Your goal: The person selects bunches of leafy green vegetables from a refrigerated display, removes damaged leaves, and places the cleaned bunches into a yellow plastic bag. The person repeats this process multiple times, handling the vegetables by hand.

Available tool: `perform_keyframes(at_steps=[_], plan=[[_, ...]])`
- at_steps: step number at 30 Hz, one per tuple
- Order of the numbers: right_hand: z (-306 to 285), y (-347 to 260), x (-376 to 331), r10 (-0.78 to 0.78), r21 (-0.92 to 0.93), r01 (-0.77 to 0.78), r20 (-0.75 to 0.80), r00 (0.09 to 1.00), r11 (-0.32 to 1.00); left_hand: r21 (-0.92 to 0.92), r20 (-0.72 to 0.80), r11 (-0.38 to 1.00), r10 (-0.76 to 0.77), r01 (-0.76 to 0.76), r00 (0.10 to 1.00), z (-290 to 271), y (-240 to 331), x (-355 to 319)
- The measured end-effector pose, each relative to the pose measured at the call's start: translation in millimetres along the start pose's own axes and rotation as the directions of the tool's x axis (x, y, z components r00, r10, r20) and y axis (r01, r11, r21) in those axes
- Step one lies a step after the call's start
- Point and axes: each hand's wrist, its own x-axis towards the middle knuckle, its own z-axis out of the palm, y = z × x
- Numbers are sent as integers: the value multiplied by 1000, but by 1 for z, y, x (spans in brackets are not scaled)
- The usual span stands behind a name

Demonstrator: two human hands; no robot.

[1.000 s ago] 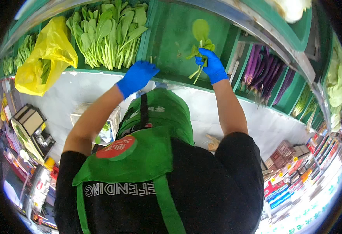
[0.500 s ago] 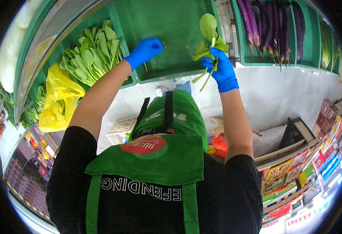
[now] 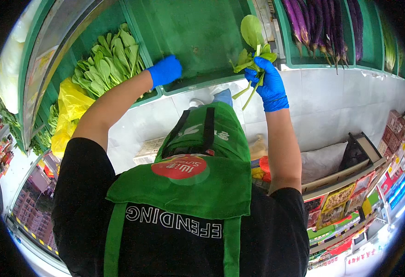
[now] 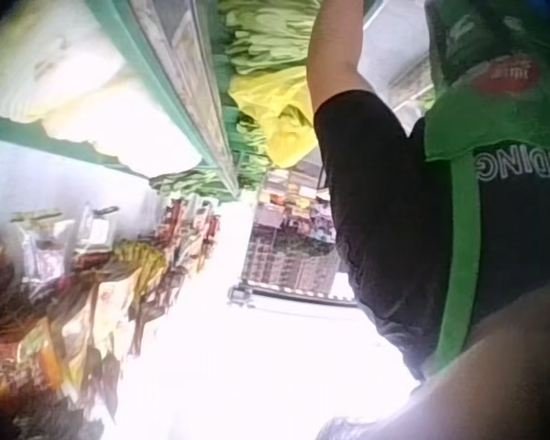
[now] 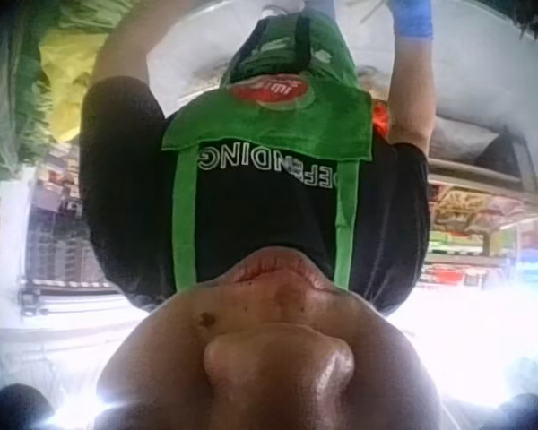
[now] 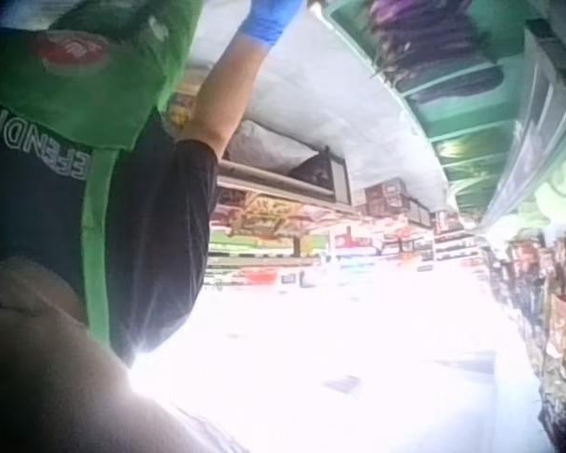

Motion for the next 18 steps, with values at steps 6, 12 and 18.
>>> perform_keyframes(at_steps=[6,12,18], plan=[[-11,0,9,11,-34,-11,-5,1000,999,-731,-4,655,-289,195,957,-13,3,-19],[2,8,16,59,-6,-59,12,998,998,-711,68,656,-294,253,953,-7,26,-2],[6,8,16,62,-13,-62,19,998,998,-896,-167,395,-722,202,671,-41,14,26]])
